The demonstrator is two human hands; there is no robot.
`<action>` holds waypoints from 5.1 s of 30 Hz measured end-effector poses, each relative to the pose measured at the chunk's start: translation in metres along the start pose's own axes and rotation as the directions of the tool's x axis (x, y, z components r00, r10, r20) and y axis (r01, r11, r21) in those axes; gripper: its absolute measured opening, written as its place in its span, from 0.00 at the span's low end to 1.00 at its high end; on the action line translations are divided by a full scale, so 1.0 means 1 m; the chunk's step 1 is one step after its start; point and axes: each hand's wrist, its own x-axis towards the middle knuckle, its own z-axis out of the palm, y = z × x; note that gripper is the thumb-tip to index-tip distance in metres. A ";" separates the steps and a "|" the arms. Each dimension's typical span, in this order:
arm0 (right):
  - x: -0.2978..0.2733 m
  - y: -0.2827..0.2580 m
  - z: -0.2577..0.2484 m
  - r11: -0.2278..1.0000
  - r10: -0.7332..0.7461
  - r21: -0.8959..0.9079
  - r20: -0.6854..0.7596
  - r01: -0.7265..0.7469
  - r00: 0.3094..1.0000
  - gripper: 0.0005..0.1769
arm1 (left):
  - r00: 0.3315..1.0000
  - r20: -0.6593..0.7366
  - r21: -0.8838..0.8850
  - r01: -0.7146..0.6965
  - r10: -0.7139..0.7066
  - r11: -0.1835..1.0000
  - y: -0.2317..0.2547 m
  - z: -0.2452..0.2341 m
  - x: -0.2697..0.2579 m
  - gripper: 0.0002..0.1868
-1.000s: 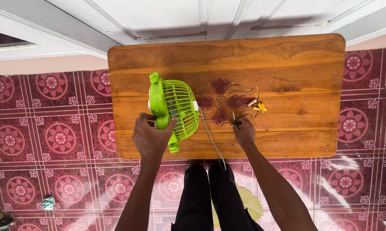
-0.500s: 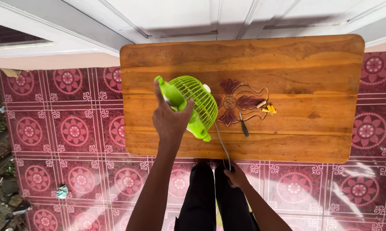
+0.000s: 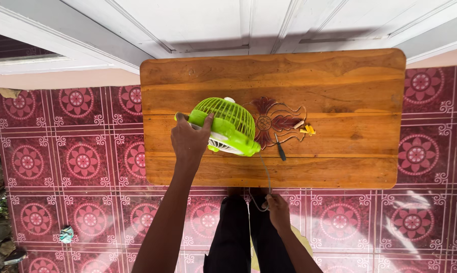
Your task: The person uses a screwdriver to tighten screws on the base of a green frog-shaped fan placed on a wooden table. The person rotates the fan to access different screw locations and secures the base components.
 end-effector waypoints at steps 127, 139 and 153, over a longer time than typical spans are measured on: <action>0.050 -0.260 0.036 0.848 -0.529 0.025 -0.017 0.529 0.848 0.13 | 0.997 0.025 -0.463 -0.050 0.069 0.885 -0.075 -0.012 0.068 0.30; 0.082 -0.183 0.068 0.960 -0.169 0.251 0.159 0.126 0.973 0.13 | 0.892 0.337 -0.290 -0.204 0.300 0.935 -0.087 0.031 0.129 0.32; 0.076 -0.198 0.077 0.978 -0.186 0.103 0.030 0.182 0.982 0.17 | 0.922 0.305 0.005 -0.253 0.240 0.967 -0.024 0.101 0.157 0.44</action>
